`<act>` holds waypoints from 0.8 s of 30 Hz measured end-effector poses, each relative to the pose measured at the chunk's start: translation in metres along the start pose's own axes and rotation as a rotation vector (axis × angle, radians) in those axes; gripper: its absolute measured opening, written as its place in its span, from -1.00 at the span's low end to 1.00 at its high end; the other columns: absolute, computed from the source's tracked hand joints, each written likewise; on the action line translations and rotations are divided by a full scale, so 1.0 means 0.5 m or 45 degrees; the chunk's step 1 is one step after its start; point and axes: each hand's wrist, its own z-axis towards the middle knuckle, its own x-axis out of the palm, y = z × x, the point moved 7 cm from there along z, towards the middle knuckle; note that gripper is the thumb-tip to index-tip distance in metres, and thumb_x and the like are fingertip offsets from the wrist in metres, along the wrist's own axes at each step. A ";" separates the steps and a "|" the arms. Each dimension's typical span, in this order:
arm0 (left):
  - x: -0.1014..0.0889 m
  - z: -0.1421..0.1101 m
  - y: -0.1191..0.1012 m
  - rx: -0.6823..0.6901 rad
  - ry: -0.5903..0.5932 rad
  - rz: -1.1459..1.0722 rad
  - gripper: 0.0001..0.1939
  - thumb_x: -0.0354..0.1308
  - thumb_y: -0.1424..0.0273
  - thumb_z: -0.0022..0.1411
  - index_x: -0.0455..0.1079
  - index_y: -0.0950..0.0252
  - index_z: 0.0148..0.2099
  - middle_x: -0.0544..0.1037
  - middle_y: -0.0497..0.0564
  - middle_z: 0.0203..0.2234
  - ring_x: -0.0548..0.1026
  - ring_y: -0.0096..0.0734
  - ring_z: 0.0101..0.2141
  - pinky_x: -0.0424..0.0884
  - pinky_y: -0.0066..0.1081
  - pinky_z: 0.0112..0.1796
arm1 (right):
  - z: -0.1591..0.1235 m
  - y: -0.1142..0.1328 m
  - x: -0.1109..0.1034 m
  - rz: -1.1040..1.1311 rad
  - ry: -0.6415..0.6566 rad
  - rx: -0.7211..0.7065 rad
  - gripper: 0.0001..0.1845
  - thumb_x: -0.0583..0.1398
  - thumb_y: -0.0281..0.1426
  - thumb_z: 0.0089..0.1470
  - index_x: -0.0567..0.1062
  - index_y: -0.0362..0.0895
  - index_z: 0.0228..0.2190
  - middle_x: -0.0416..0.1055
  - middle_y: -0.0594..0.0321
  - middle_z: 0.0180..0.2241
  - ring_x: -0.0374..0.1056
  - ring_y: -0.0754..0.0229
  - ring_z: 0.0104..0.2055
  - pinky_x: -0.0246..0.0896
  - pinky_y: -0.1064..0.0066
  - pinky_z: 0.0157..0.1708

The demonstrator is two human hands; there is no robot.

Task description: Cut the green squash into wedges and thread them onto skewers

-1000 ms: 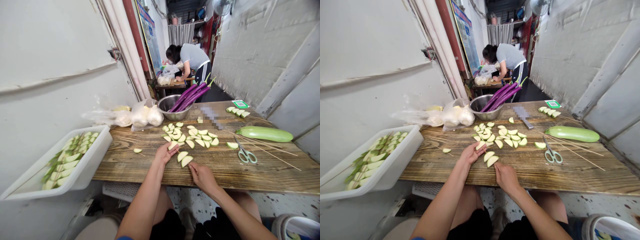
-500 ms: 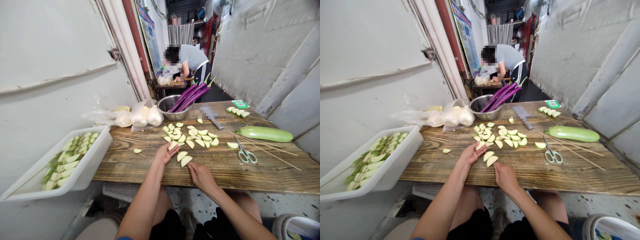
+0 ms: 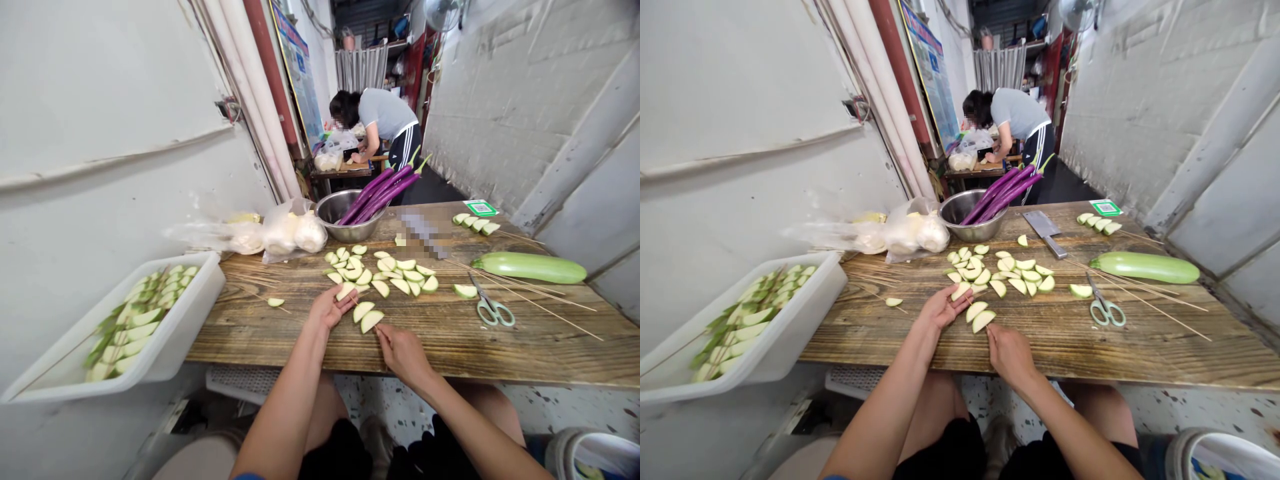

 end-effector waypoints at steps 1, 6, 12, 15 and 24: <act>0.002 -0.002 0.001 -0.004 0.004 0.025 -0.88 0.05 0.58 0.12 0.30 0.44 -0.23 0.53 0.18 -0.41 0.54 -0.23 -0.39 0.50 -0.24 -0.33 | 0.002 0.001 0.000 -0.002 -0.001 0.006 -0.66 -0.10 -0.41 0.16 0.45 -0.14 -0.39 0.48 0.18 -0.46 0.38 0.20 -0.44 0.03 0.48 -0.45; 0.004 -0.011 0.002 -0.005 -0.030 0.046 -0.91 0.05 0.56 0.13 0.30 0.43 -0.26 0.53 0.15 -0.41 0.54 -0.27 -0.40 0.50 -0.27 -0.35 | 0.022 0.015 0.004 0.019 -0.008 0.006 -0.68 -0.08 -0.44 0.15 0.45 -0.15 -0.37 0.47 0.18 -0.45 0.37 0.21 -0.42 0.04 0.50 -0.43; 0.002 -0.007 0.000 0.004 -0.028 0.033 -0.91 0.06 0.56 0.12 0.31 0.43 -0.26 0.53 0.14 -0.39 0.54 -0.24 -0.40 0.50 -0.23 -0.35 | 0.030 0.018 0.011 0.013 -0.001 -0.001 -0.69 -0.08 -0.43 0.15 0.44 -0.16 -0.40 0.47 0.18 -0.47 0.36 0.20 -0.43 0.03 0.49 -0.43; 0.002 -0.004 0.001 0.025 -0.005 0.042 -0.91 0.07 0.55 0.13 0.31 0.42 -0.26 0.53 0.14 -0.39 0.54 -0.25 -0.39 0.50 -0.23 -0.35 | 0.029 0.018 0.013 0.002 0.001 -0.002 -0.69 -0.08 -0.43 0.15 0.44 -0.16 -0.39 0.47 0.18 -0.47 0.37 0.20 -0.44 0.02 0.49 -0.44; 0.003 0.000 0.007 0.001 0.025 0.065 -0.89 0.06 0.54 0.14 0.32 0.45 -0.24 0.53 0.16 -0.39 0.54 -0.27 -0.41 0.49 -0.26 -0.35 | 0.025 0.015 0.016 -0.025 -0.017 0.018 -0.70 -0.06 -0.42 0.15 0.45 -0.15 -0.39 0.48 0.18 -0.47 0.38 0.19 -0.44 0.00 0.48 -0.46</act>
